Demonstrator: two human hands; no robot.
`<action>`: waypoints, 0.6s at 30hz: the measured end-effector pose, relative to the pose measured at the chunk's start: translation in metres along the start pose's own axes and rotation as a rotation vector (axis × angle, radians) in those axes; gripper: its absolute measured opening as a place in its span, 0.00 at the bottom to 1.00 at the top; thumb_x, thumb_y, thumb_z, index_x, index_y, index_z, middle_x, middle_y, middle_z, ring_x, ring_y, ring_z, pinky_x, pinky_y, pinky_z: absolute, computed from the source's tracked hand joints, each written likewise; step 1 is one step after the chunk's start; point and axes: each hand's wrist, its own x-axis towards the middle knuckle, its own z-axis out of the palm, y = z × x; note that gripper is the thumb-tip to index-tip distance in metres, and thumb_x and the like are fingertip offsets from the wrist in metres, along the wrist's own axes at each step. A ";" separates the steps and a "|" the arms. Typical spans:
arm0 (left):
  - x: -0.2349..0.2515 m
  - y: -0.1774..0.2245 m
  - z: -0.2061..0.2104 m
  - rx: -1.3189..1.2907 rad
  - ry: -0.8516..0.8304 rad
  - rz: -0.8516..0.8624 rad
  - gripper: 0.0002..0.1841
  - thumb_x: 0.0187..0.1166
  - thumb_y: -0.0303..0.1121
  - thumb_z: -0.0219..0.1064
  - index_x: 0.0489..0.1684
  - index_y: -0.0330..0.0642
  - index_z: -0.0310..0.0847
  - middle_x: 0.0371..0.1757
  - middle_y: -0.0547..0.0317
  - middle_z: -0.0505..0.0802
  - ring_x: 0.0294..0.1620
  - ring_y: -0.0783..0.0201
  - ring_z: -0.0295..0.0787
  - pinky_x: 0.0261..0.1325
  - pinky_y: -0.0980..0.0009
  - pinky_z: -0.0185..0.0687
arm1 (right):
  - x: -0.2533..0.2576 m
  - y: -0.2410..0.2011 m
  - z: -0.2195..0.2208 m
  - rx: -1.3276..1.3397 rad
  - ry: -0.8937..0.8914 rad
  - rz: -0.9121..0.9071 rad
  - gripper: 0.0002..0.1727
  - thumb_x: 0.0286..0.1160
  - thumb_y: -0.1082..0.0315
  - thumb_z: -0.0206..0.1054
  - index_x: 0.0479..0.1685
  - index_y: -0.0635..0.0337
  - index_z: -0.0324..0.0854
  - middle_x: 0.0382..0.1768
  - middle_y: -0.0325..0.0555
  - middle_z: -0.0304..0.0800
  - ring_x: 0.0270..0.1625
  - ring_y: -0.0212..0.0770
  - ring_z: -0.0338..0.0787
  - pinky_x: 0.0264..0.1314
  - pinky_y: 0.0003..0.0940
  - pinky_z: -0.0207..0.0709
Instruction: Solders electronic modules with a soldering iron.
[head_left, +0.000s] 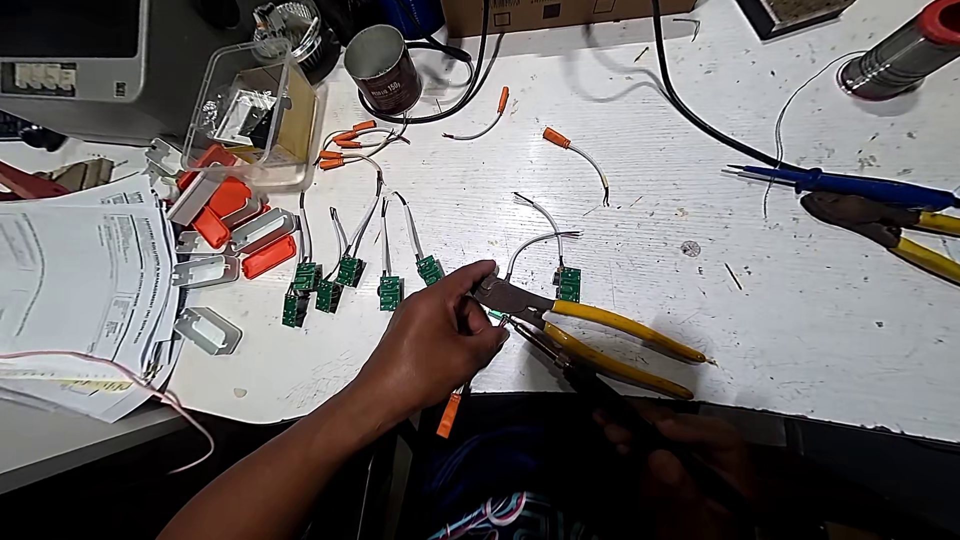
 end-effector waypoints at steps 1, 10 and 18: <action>0.000 0.000 0.000 0.003 0.000 -0.001 0.36 0.68 0.38 0.80 0.82 0.55 0.75 0.22 0.75 0.89 0.20 0.77 0.84 0.27 0.78 0.82 | 0.000 0.000 0.000 -0.003 0.000 0.002 0.13 0.84 0.57 0.67 0.63 0.42 0.83 0.49 0.44 0.96 0.48 0.40 0.96 0.51 0.31 0.90; 0.000 0.001 0.000 -0.004 0.002 -0.007 0.36 0.68 0.37 0.80 0.82 0.54 0.75 0.21 0.75 0.89 0.20 0.77 0.83 0.26 0.78 0.82 | -0.001 0.000 -0.002 0.002 0.003 0.010 0.13 0.85 0.57 0.67 0.63 0.42 0.83 0.50 0.44 0.96 0.48 0.40 0.96 0.51 0.30 0.90; 0.000 0.001 0.001 0.003 0.007 -0.006 0.36 0.68 0.38 0.79 0.82 0.54 0.75 0.21 0.76 0.89 0.20 0.77 0.83 0.26 0.78 0.82 | -0.001 0.000 -0.002 0.019 0.002 0.017 0.13 0.85 0.57 0.66 0.63 0.43 0.84 0.49 0.45 0.96 0.48 0.41 0.96 0.51 0.30 0.90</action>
